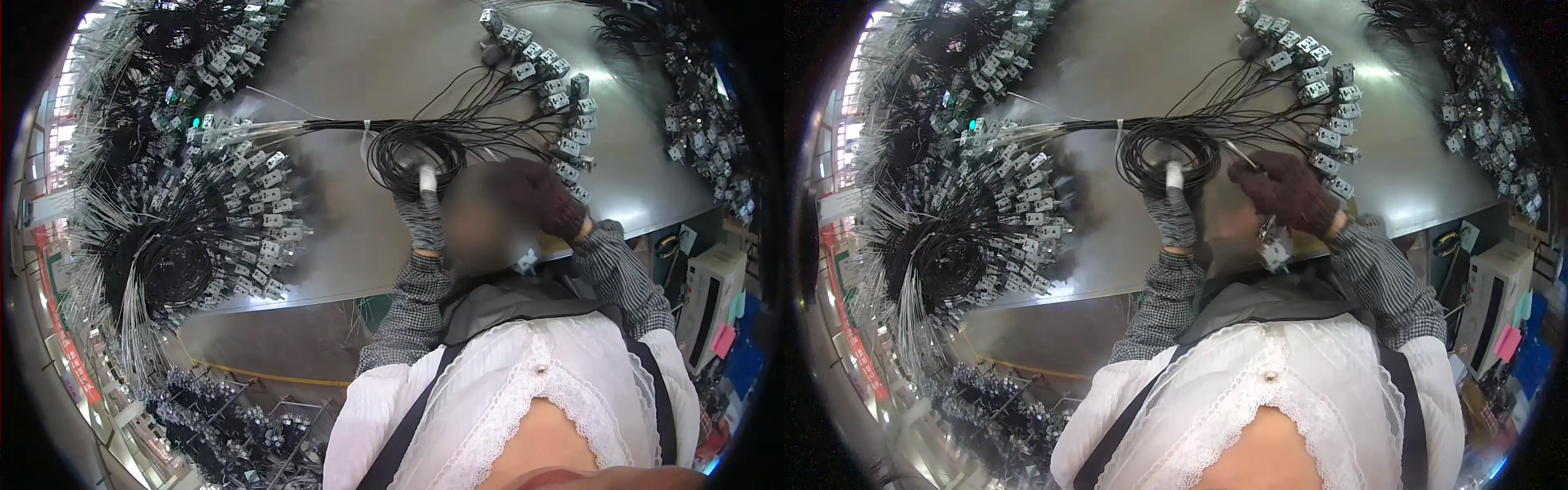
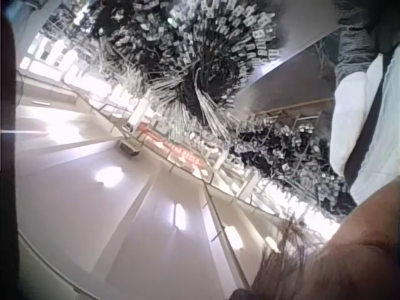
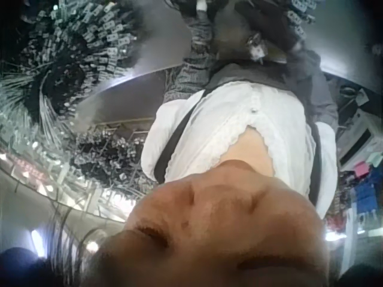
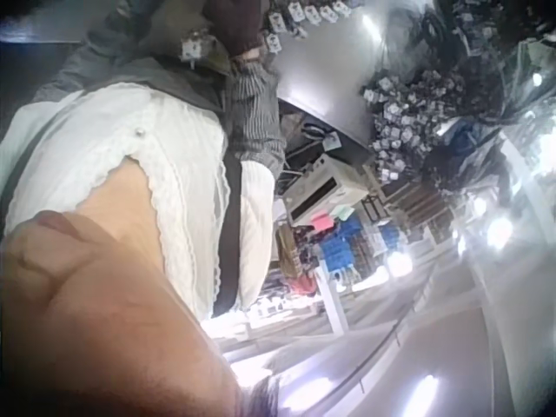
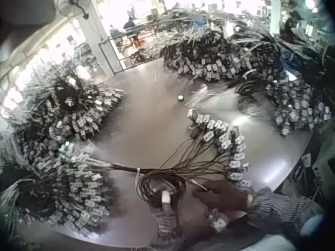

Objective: The person assembles electronic cable harnesses by manually connecting and organizing wires and connectors on a workbench.

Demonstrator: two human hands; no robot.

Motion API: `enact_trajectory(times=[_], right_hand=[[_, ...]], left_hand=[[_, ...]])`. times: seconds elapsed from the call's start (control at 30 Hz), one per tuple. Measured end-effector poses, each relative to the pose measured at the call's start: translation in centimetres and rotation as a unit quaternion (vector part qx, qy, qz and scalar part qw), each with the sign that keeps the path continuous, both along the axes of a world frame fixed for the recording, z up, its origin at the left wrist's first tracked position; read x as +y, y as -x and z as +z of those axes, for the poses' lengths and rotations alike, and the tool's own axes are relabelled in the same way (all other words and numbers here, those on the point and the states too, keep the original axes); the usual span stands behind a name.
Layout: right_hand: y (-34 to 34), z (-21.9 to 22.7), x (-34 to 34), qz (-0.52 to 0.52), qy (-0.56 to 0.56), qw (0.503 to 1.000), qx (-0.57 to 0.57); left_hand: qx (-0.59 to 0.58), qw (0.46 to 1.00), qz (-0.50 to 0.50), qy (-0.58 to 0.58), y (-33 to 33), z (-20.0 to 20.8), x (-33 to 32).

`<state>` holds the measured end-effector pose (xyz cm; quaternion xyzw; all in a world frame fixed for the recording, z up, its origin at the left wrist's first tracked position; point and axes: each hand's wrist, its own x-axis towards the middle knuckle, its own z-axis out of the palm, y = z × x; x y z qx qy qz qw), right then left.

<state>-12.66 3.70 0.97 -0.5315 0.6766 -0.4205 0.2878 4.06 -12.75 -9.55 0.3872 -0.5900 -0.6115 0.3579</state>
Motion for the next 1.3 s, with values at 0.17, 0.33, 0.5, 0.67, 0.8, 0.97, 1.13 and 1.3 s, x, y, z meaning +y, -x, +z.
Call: enact_trajectory(times=[0.17, 0.33, 0.5, 0.67, 0.8, 0.97, 1.13, 1.3], right_hand=[[1.2, 2.9, 2.5, 0.011, 0.028, 0.999, 0.031], [2.9, 2.1, 3.3, 0.040, 0.043, 0.994, 0.096], [1.6, 0.6, 5.9, 0.067, 0.138, 0.974, 0.169], [0.1, 1.1, 6.5, 0.047, 0.106, 0.977, 0.178], [-1.0, 5.9, 4.2, 0.040, 0.136, 0.960, 0.240], [1.4, 7.6, 5.3, -0.067, -0.039, 0.990, 0.120], [3.6, 10.2, 7.8, -0.029, -0.032, 0.982, 0.183], [4.9, 14.0, 12.1, -0.038, -0.090, 0.962, 0.254]], left_hand=[[0.065, 0.995, 0.032, -0.062, 0.5, 0.3, -0.2], [0.002, 0.998, -0.050, -0.027, 0.2, 2.3, -1.9], [0.151, 0.986, -0.012, -0.066, -2.5, -0.1, -6.3], [-0.082, 0.971, -0.020, 0.225, 2.3, 5.1, -7.6], [-0.214, 0.940, -0.219, 0.149, 4.7, 6.4, -10.8], [-0.139, 0.953, -0.262, 0.065, 4.5, 4.6, -11.1], [-0.129, 0.968, -0.174, 0.130, 3.7, 2.7, -11.0], [-0.106, 0.981, -0.137, 0.092, 2.1, 1.7, -12.6]])
